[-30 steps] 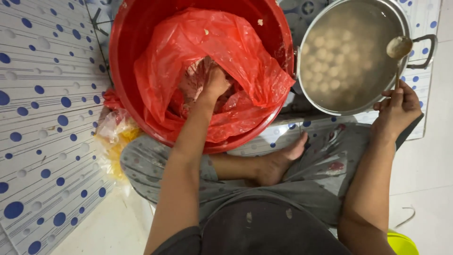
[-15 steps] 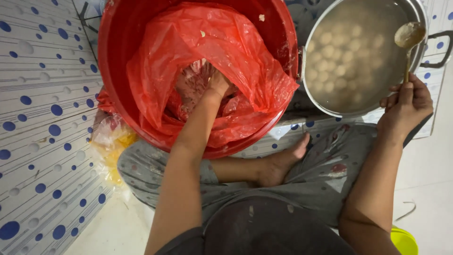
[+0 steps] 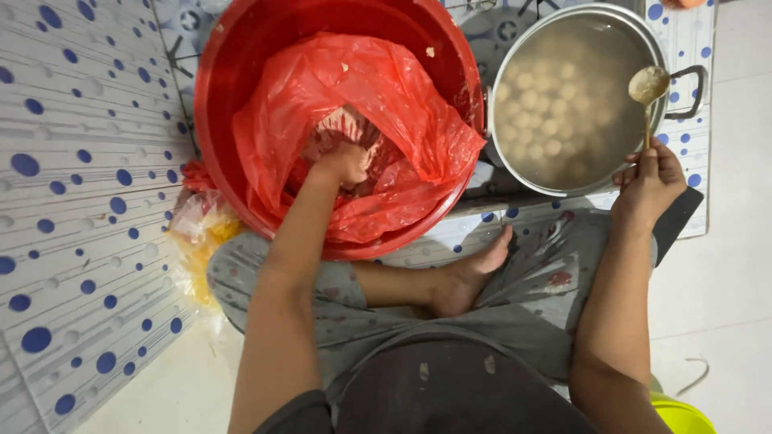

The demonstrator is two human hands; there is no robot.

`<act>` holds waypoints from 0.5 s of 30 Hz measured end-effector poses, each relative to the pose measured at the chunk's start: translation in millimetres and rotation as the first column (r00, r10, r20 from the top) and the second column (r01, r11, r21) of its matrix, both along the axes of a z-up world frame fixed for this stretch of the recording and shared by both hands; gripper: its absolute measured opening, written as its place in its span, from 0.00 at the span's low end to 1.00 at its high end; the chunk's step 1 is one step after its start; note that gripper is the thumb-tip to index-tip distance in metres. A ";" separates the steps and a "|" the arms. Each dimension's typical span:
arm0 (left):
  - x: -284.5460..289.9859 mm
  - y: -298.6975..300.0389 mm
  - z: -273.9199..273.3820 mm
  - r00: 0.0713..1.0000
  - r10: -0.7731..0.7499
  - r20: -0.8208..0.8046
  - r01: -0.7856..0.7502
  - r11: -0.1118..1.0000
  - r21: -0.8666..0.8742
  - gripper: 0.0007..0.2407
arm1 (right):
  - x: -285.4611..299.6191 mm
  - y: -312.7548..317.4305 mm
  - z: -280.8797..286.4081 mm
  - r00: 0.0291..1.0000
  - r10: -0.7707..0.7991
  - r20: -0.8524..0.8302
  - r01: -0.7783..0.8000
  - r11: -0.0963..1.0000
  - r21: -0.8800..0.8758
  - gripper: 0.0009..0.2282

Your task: The person is forming meatballs by squeezing meat dough through their hand and scooping it into a pot of water using a spoon.

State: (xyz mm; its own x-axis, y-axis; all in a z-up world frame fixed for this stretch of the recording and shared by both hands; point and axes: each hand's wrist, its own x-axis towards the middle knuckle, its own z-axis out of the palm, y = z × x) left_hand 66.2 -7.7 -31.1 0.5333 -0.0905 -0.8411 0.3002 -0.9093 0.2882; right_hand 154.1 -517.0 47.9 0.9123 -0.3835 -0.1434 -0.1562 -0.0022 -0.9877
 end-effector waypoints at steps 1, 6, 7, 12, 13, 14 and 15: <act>-2.5 -1.0 36.6 1.000 0.001 0.005 -0.001 1.000 0.004 0.13 | 0.4 -2.8 -3.0 1.000 0.001 0.005 -0.001 1.000 0.004 0.07; -34.6 8.5 129.9 0.852 0.143 0.504 -0.035 0.976 -0.216 0.05 | 1.2 -7.2 -8.1 1.000 0.008 0.000 -0.008 1.000 0.028 0.07; -45.4 12.0 138.7 0.853 0.134 0.504 -0.028 0.977 -0.213 0.05 | 1.3 -6.6 -7.7 1.000 0.001 -0.001 -0.001 1.000 0.031 0.07; -80.4 23.7 198.7 0.523 0.633 0.571 -0.198 0.742 -0.641 0.38 | 3.6 -6.6 -18.1 1.000 -0.008 0.004 0.008 1.000 0.002 0.08; -80.7 44.4 148.0 0.530 0.630 0.568 -0.189 0.741 -0.645 0.38 | 3.6 -5.2 -18.7 1.000 -0.020 0.005 0.020 1.000 -0.003 0.08; -86.3 62.5 98.0 0.385 0.572 0.725 -0.183 0.817 -0.547 0.24 | 3.7 -3.5 -19.8 0.999 -0.033 -0.019 0.033 0.999 0.001 0.08; -93.1 75.2 47.2 0.228 0.482 0.846 -0.195 0.874 -0.446 0.10 | 2.8 -4.4 -19.7 0.998 -0.048 -0.044 0.048 0.999 -0.001 0.08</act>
